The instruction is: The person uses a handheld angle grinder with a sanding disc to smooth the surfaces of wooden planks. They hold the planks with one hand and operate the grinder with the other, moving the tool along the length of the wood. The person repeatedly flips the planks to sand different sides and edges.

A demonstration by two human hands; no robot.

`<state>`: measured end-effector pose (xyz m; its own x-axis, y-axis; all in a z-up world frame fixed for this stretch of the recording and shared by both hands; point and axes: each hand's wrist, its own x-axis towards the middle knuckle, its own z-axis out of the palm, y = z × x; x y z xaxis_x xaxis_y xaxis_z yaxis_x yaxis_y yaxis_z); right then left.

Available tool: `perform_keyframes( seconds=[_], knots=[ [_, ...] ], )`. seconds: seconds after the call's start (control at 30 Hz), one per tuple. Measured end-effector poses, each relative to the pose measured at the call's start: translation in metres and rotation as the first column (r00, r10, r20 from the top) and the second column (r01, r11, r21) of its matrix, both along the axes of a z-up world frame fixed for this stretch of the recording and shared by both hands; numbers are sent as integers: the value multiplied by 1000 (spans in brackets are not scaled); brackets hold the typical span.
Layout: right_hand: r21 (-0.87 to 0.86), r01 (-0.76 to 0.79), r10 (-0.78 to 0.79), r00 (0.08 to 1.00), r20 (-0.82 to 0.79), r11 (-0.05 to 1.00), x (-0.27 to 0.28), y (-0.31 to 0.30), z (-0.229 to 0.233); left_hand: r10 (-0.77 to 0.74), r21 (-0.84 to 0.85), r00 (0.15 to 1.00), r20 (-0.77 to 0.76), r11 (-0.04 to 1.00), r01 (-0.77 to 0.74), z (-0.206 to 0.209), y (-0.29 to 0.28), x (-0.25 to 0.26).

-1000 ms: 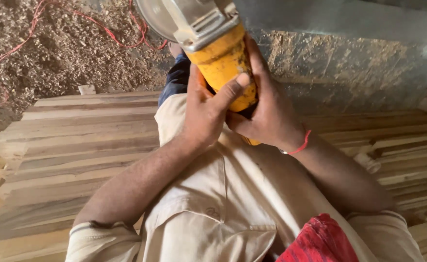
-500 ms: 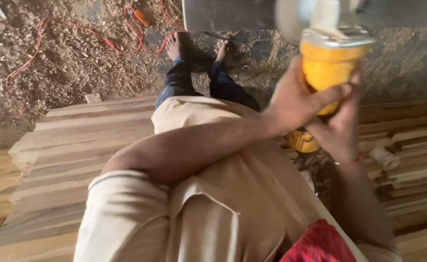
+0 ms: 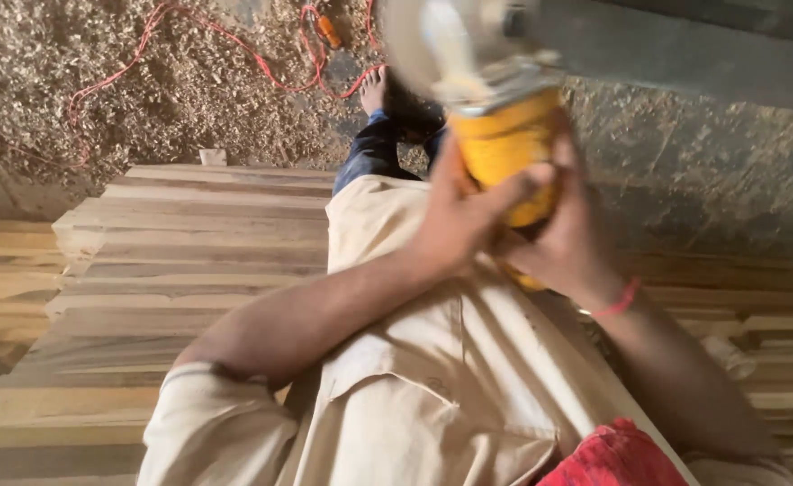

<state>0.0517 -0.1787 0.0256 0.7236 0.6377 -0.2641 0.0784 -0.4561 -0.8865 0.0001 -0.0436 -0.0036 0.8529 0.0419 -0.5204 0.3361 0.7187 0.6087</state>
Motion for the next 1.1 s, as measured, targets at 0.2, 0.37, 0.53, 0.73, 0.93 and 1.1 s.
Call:
perform_keyframes(
  seconds=[0.2, 0.37, 0.53, 0.73, 0.93, 1.1],
  knots=[
    [111, -190, 175, 975, 135, 975, 1, 119, -3, 213, 50, 976, -38, 976, -211, 8, 124, -29],
    [157, -239, 202, 955, 218, 958, 13, 151, 13, 269, 15, 963, -25, 963, -269, 24, 150, -26],
    [133, -212, 197, 973, 116, 968, 20, 123, 14, 236, -29, 970, -53, 971, -238, 17, 126, -17],
    [19, -110, 109, 993, 45, 994, 18, 59, 9, 120, -64, 993, 5, 991, -119, 3, 70, 0],
    [-54, 43, -44, 999, -12, 998, 15, -36, 12, -87, -3, 996, 6, 996, 87, 3, -19, 25],
    [-76, 171, -171, 985, -5, 982, 18, -134, 1, -190, -131, 982, -7, 974, 188, -8, -117, 51]
  ],
)
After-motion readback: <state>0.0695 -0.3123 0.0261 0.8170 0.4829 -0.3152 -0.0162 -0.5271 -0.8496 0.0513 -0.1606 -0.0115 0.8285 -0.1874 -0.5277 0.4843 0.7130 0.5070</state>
